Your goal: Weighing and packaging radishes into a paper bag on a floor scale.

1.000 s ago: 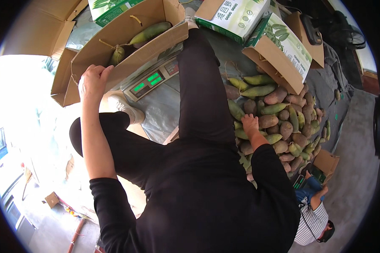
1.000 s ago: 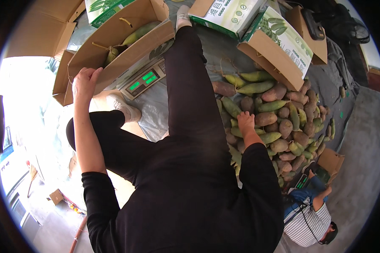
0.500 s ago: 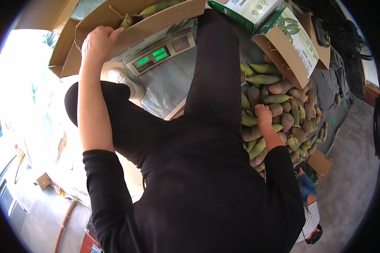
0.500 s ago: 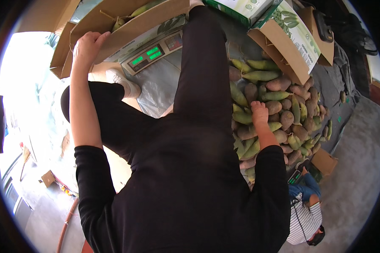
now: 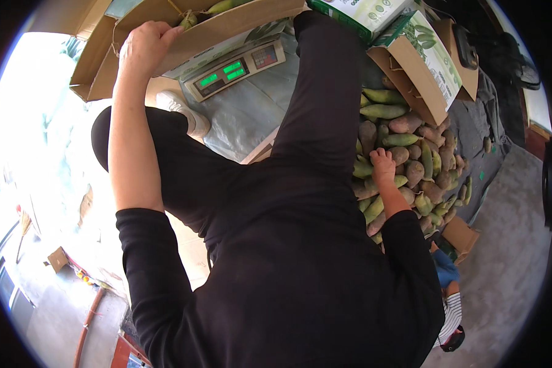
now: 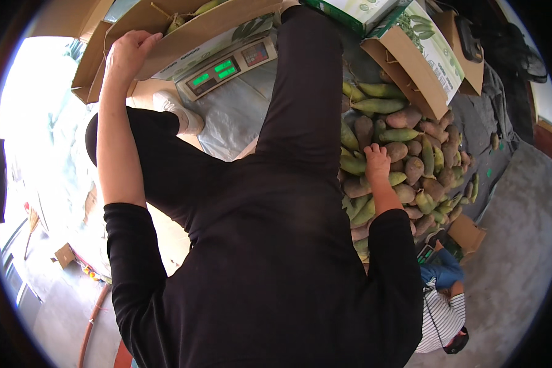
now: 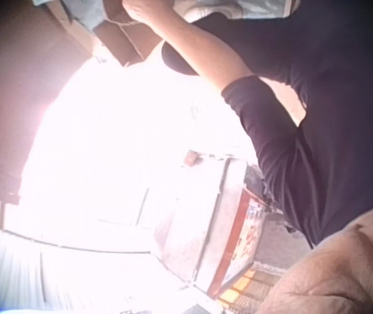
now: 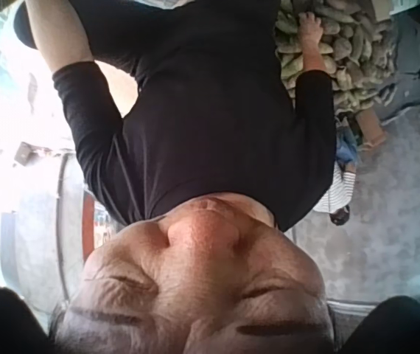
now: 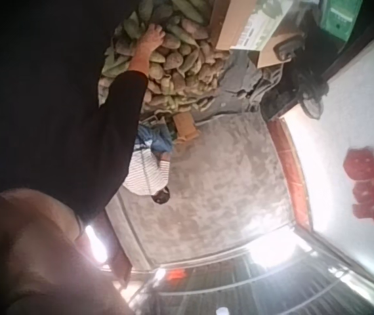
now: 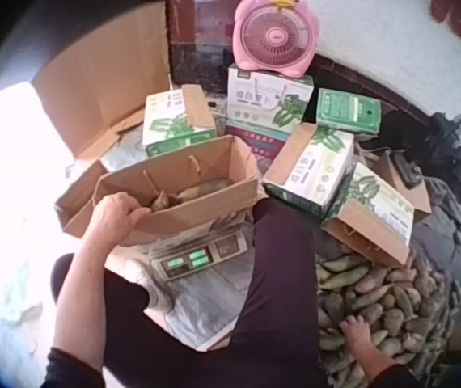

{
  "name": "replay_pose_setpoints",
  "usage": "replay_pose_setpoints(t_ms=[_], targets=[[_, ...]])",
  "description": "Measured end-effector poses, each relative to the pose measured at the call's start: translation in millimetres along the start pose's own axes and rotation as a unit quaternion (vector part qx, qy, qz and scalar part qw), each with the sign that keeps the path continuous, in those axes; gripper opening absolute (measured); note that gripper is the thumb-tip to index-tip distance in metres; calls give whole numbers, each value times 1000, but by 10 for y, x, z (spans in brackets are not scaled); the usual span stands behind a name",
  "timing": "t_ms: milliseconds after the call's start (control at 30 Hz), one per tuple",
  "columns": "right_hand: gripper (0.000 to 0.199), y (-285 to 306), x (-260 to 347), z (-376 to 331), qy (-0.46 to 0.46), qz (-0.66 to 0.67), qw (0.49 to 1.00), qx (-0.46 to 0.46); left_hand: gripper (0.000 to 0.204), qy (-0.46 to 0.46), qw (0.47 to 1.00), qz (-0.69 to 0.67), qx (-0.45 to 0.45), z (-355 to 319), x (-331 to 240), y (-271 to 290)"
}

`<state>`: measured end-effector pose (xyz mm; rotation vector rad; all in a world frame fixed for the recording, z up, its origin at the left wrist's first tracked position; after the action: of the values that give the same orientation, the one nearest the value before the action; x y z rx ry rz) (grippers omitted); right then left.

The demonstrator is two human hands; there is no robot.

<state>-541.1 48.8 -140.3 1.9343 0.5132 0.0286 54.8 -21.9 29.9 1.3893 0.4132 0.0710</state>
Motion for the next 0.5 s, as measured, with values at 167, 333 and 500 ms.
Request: replay_pose_setpoints(t_ms=[167, 333, 500], targets=[[41, -161, -65, 161, -34, -23, 998, 46, 15, -104, 984, -130, -59, -126, -429, 237], [28, 110, -15, 141, -34, 89, 993, -76, 12, -216, 914, -295, 175, -1025, -1209, 294], [12, 514, 125, 125, -87, 397, 910, -82, 17, -232, 857, -341, 308, -1819, -1415, 171]])
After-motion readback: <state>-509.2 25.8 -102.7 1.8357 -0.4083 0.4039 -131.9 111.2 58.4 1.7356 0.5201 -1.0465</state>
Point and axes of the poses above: each hand's wrist, its own z-axis towards the middle knuckle, its own y-axis out of the back of the hand, x = y × z, the point moved 4 cm from there along z, towards the middle knuckle, and after that the axes turned 6 degrees about -x, right-handed, at the moved point
